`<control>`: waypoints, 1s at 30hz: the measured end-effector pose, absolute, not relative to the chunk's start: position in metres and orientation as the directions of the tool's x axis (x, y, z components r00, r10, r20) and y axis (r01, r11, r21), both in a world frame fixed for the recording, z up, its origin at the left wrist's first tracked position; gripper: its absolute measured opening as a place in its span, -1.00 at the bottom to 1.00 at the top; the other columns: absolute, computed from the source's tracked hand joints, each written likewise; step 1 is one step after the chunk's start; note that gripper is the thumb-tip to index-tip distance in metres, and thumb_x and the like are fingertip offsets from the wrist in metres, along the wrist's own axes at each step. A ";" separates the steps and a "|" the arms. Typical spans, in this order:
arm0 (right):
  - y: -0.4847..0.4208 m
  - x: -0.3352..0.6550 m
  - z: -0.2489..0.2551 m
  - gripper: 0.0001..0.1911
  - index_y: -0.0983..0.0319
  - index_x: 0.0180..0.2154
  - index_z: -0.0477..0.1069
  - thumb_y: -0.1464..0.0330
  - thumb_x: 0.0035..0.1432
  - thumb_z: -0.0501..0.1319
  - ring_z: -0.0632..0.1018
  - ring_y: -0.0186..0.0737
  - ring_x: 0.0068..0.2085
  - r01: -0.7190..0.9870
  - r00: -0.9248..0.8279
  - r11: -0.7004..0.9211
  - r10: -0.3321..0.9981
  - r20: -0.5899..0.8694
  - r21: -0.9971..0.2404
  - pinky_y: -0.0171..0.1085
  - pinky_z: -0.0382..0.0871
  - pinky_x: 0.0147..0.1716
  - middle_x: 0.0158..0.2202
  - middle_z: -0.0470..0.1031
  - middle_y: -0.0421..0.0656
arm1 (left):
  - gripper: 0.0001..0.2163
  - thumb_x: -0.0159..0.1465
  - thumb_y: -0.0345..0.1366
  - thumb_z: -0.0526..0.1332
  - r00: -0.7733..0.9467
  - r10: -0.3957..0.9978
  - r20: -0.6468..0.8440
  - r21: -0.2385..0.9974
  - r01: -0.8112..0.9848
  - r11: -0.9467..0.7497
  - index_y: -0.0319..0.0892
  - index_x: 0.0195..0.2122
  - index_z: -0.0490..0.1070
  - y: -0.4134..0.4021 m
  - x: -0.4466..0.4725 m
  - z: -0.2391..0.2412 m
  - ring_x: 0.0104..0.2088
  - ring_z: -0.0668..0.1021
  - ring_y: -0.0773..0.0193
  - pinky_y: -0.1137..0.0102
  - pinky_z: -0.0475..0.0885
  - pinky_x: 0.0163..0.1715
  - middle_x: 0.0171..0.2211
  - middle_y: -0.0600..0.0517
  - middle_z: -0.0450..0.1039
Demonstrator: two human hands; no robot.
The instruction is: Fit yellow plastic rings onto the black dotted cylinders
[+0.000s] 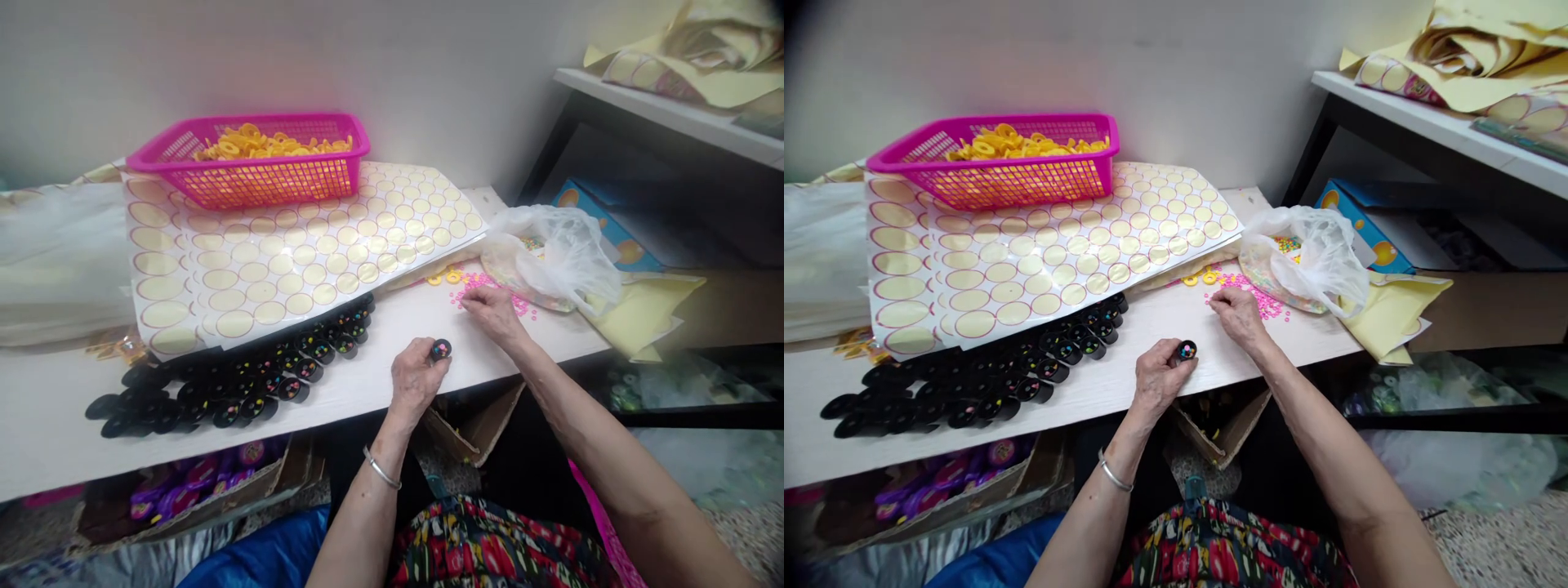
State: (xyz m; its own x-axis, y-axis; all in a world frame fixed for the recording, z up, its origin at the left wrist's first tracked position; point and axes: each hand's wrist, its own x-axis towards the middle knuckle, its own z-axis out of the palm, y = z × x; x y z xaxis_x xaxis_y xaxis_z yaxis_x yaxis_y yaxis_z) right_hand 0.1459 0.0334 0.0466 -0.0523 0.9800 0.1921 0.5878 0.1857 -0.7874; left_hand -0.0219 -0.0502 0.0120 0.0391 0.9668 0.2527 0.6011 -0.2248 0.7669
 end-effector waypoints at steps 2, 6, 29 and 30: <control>0.055 0.148 0.042 -0.85 0.28 -0.43 0.43 0.37 -0.01 0.12 0.41 -0.23 -0.33 0.745 0.009 0.155 0.970 0.242 -0.649 -0.25 0.26 -0.29 -0.41 0.42 -0.14 | -0.91 0.03 -0.35 0.20 0.018 0.969 0.247 0.783 0.585 -0.211 -0.17 -0.40 0.40 -0.050 -0.022 0.010 -0.51 0.32 0.42 0.50 0.21 -0.47 -0.52 0.13 0.30; 0.085 0.141 0.039 -0.74 0.29 -0.23 0.42 0.32 0.05 0.10 0.38 -0.11 -0.14 0.921 -0.046 0.138 0.967 0.249 -0.365 -0.22 0.24 -0.19 -0.19 0.38 -0.01 | -0.86 0.00 -0.35 0.22 -0.004 0.976 0.219 0.815 0.551 -0.180 -0.17 -0.37 0.41 -0.048 -0.023 0.010 -0.52 0.32 0.43 0.51 0.22 -0.49 -0.50 0.14 0.32; -0.114 0.124 0.077 -0.84 0.20 -0.36 0.28 0.54 0.02 0.03 0.38 -0.30 -0.44 0.595 -0.246 0.472 0.878 0.412 -0.650 -0.34 0.28 -0.46 -0.48 0.34 -0.19 | -0.79 0.11 -0.34 0.23 0.090 0.936 0.341 0.910 0.218 -0.352 -0.15 -0.20 0.47 -0.111 -0.016 0.055 -0.28 0.47 0.25 0.36 0.40 -0.24 -0.27 -0.07 0.45; -0.121 0.123 0.076 -0.80 0.20 -0.32 0.29 0.55 0.02 0.02 0.39 -0.30 -0.42 0.555 -0.232 0.476 0.876 0.423 -0.682 -0.33 0.30 -0.44 -0.46 0.35 -0.18 | -0.79 0.12 -0.33 0.22 0.118 0.941 0.316 0.918 0.212 -0.335 -0.15 -0.20 0.47 -0.117 -0.013 0.059 -0.26 0.48 0.24 0.36 0.40 -0.22 -0.27 -0.07 0.46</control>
